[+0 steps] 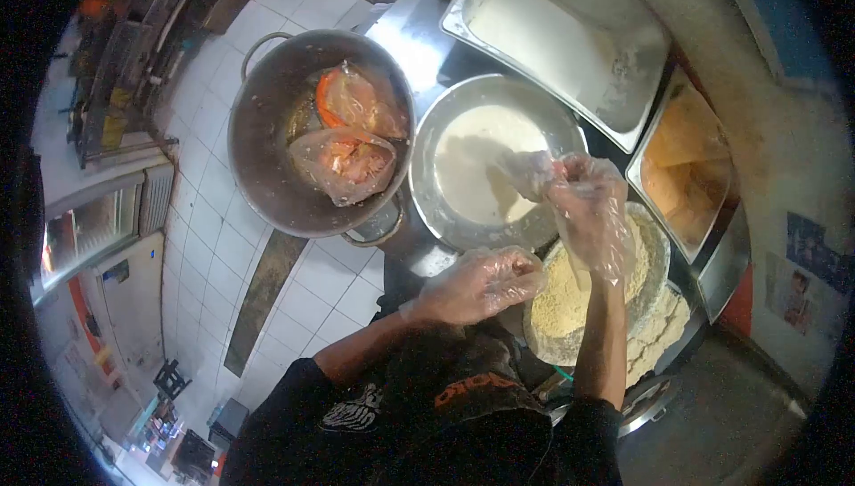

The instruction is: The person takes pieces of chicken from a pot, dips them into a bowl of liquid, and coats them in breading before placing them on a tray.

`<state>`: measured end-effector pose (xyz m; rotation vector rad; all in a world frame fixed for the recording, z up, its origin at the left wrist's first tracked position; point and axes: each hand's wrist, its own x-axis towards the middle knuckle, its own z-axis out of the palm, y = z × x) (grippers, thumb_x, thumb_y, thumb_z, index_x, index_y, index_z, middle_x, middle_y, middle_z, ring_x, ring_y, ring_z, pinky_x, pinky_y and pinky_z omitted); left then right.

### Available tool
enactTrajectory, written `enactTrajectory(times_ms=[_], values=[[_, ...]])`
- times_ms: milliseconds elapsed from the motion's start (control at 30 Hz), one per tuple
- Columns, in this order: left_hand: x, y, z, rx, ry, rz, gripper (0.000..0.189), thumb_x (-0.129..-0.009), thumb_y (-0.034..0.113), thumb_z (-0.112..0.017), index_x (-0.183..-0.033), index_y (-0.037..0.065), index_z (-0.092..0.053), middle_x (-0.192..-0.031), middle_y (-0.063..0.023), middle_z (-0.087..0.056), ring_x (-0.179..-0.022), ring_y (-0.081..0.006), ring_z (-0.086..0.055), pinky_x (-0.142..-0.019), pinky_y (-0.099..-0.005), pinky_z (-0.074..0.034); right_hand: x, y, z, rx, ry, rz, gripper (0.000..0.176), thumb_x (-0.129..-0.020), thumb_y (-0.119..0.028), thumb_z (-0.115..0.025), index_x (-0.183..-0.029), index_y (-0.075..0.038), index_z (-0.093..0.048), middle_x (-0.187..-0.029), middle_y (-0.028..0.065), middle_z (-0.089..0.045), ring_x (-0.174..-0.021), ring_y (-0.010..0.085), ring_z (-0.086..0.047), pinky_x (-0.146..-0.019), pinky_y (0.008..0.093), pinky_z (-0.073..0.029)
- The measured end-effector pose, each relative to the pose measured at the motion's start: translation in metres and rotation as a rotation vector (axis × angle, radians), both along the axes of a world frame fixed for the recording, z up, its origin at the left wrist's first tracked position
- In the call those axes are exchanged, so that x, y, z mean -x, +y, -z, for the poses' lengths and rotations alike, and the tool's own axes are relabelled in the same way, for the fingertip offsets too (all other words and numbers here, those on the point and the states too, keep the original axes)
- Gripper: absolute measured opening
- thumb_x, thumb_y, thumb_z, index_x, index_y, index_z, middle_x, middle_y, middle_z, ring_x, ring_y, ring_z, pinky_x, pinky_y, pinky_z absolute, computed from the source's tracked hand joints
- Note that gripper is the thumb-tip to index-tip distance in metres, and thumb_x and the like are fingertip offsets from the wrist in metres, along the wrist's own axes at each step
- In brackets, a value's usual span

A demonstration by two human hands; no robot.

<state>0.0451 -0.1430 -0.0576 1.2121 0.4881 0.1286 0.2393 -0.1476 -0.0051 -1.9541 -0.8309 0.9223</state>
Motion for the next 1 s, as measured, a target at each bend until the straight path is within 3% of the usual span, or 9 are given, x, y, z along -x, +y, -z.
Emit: enactTrajectory(times_ms=[300, 367, 467, 500, 633, 767, 867, 933, 1000], values=[[-0.003, -0.011, -0.009, -0.064, 0.067, 0.063, 0.038, -0.098, 0.031, -0.066, -0.118, -0.001, -0.063, -0.109, -0.0166, -0.071, -0.105, -0.0253, -0.067, -0.093, -0.038, -0.051, -0.012, -0.012, 0.028, -0.261, -0.177, -0.167, 0.034, -0.085, -0.03, -0.071, -0.084, 0.003, -0.071, -0.073, 0.0093, -0.069, -0.067, 0.0135, -0.063, -0.056, 0.0296, -0.048], [-0.004, -0.01, -0.019, -0.168, 0.113, 0.071, 0.04, -0.097, 0.034, -0.067, -0.119, 0.001, -0.064, -0.111, -0.0178, -0.07, -0.105, -0.0267, -0.067, -0.094, -0.0378, -0.05, -0.008, -0.008, 0.011, -0.024, -0.081, -0.089, 0.034, -0.088, -0.031, -0.07, -0.086, 0.003, -0.073, -0.074, 0.0108, -0.071, -0.067, 0.0157, -0.066, -0.059, 0.0298, -0.052], [-0.004, -0.024, -0.016, -0.202, 0.149, 0.074, 0.039, -0.097, 0.032, -0.067, -0.121, 0.002, -0.064, -0.113, -0.0184, -0.07, -0.106, -0.0274, -0.067, -0.093, -0.0382, -0.051, -0.005, -0.017, 0.026, -0.058, -0.086, -0.048, 0.032, -0.09, -0.033, -0.071, -0.089, -0.001, -0.074, -0.075, 0.0097, -0.072, -0.066, 0.0156, -0.066, -0.065, 0.0339, -0.054], [-0.002, -0.03, -0.011, -0.264, 0.19, 0.08, 0.039, -0.097, 0.032, -0.067, -0.12, 0.001, -0.064, -0.11, -0.0156, -0.071, -0.103, -0.0243, -0.067, -0.091, -0.0369, -0.05, -0.003, -0.018, 0.024, -0.039, -0.08, -0.073, 0.027, -0.088, -0.024, -0.07, -0.095, 0.002, -0.071, -0.077, 0.0097, -0.07, -0.072, 0.0151, -0.067, -0.067, 0.0318, -0.054], [-0.006, -0.041, -0.009, -0.334, 0.19, 0.144, 0.035, -0.099, 0.031, -0.065, -0.116, 0.001, -0.064, -0.103, -0.0109, -0.069, -0.097, -0.0157, -0.061, -0.09, -0.033, -0.048, 0.007, -0.016, 0.017, 0.061, 0.045, -0.011, 0.038, -0.09, -0.039, -0.066, -0.093, -0.001, -0.07, -0.081, 0.0138, -0.071, -0.075, 0.0233, -0.068, -0.074, 0.038, -0.053], [-0.015, -0.054, -0.019, -0.281, 0.227, 0.108, 0.03, -0.098, 0.027, -0.066, -0.115, 0.002, -0.065, -0.101, -0.0096, -0.068, -0.095, -0.0161, -0.06, -0.09, -0.0334, -0.047, 0.007, -0.021, 0.041, 0.097, 0.023, -0.063, 0.045, -0.09, -0.046, -0.062, -0.095, -0.002, -0.07, -0.083, 0.0142, -0.071, -0.076, 0.0278, -0.067, -0.078, 0.0398, -0.052], [-0.017, -0.057, -0.014, -0.362, 0.219, 0.137, 0.03, -0.098, 0.026, -0.066, -0.114, 0.001, -0.064, -0.103, -0.0084, -0.068, -0.094, -0.0163, -0.06, -0.09, -0.0331, -0.047, 0.016, -0.035, 0.044, -0.252, -0.233, 0.138, 0.041, -0.087, -0.04, -0.067, -0.08, 0.0, -0.073, -0.075, 0.0165, -0.07, -0.068, 0.0268, -0.068, -0.069, 0.043, -0.053], [-0.018, -0.058, -0.011, -0.405, 0.199, 0.157, 0.03, -0.098, 0.025, -0.066, -0.115, 0.0, -0.064, -0.103, -0.0084, -0.068, -0.094, -0.0161, -0.06, -0.089, -0.0318, -0.046, 0.008, -0.047, 0.02, -0.242, 0.097, 0.081, 0.039, -0.086, -0.038, -0.068, -0.078, 0.0, -0.072, -0.075, 0.0158, -0.07, -0.069, 0.0249, -0.068, -0.067, 0.0393, -0.053], [-0.018, -0.061, -0.008, -0.374, 0.203, 0.155, 0.03, -0.099, 0.024, -0.064, -0.116, -0.001, -0.062, -0.104, -0.009, -0.068, -0.096, -0.0157, -0.062, -0.089, -0.0308, -0.047, -0.004, -0.062, -0.001, -0.222, 0.149, 0.084, 0.037, -0.086, -0.037, -0.068, -0.076, -0.001, -0.072, -0.075, 0.0145, -0.071, -0.068, 0.0232, -0.068, -0.066, 0.0375, -0.054]])
